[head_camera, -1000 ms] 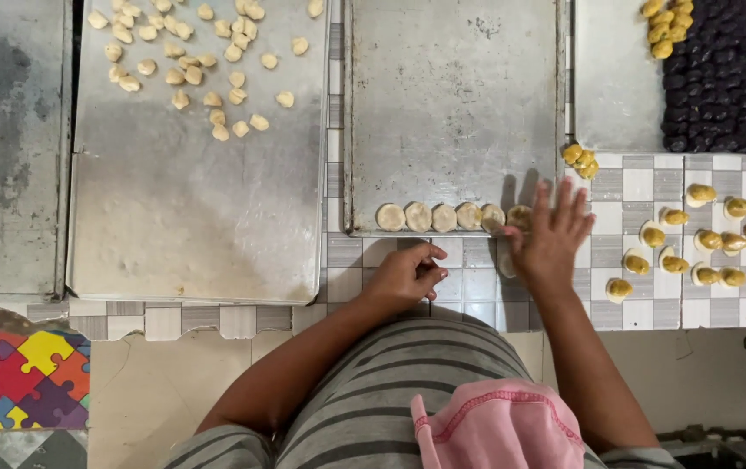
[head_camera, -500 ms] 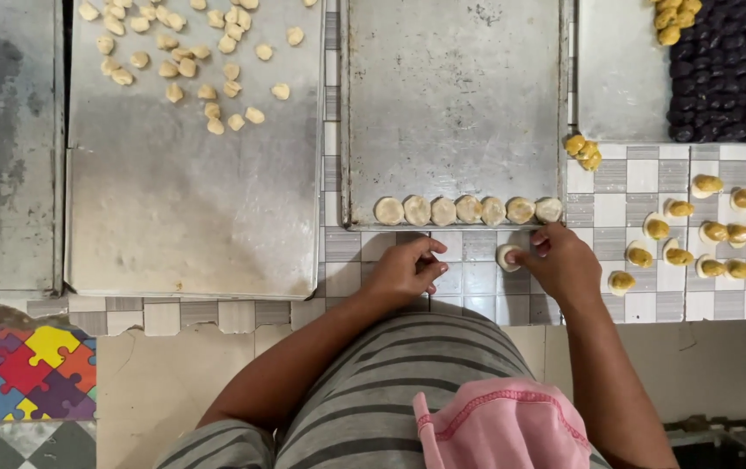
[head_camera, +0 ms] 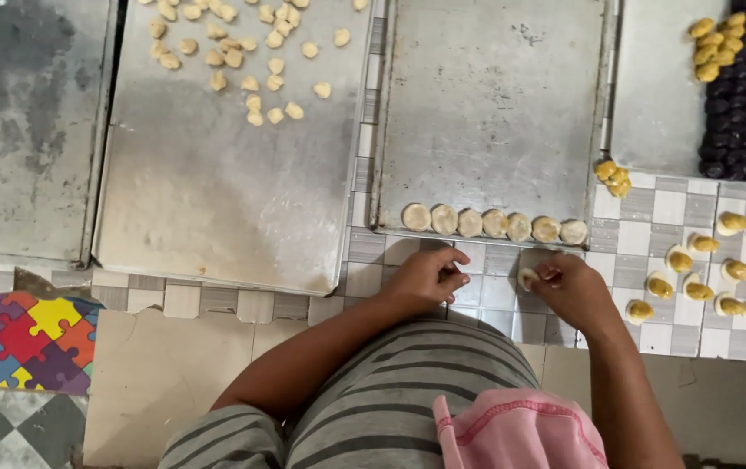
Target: The person is preparing small filled dough balls by flattening dough pieces and adding filling, then arranging them on baking trays.
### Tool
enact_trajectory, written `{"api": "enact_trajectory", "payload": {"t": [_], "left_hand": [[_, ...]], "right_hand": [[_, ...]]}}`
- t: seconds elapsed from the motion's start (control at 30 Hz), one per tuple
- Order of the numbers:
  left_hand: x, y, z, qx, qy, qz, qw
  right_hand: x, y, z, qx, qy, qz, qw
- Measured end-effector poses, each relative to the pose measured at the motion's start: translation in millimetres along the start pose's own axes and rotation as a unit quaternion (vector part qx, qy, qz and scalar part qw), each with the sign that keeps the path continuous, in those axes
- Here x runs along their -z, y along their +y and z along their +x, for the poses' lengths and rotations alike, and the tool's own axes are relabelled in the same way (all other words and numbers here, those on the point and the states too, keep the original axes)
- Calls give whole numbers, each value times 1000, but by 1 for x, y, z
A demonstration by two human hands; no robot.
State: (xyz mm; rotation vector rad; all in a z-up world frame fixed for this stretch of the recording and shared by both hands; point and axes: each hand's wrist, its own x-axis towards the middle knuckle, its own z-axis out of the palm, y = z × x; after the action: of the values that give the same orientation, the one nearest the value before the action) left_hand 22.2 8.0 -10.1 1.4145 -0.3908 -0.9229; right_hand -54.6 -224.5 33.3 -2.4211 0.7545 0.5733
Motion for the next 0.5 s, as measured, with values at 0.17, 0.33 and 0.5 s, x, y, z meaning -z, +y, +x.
{"api": "enact_trajectory", "payload": {"t": [0.17, 0.33, 0.5], "left_hand": [[12, -2, -9, -13, -23, 39, 999], [50, 6, -44, 1, 41, 172, 984], [88, 21, -73, 3, 224, 220, 949]], "right_hand": [[22, -51, -22, 42, -44, -40, 997], [5, -114, -5, 264, 22, 21, 964], [-63, -148, 52, 547, 215, -43, 808]]}}
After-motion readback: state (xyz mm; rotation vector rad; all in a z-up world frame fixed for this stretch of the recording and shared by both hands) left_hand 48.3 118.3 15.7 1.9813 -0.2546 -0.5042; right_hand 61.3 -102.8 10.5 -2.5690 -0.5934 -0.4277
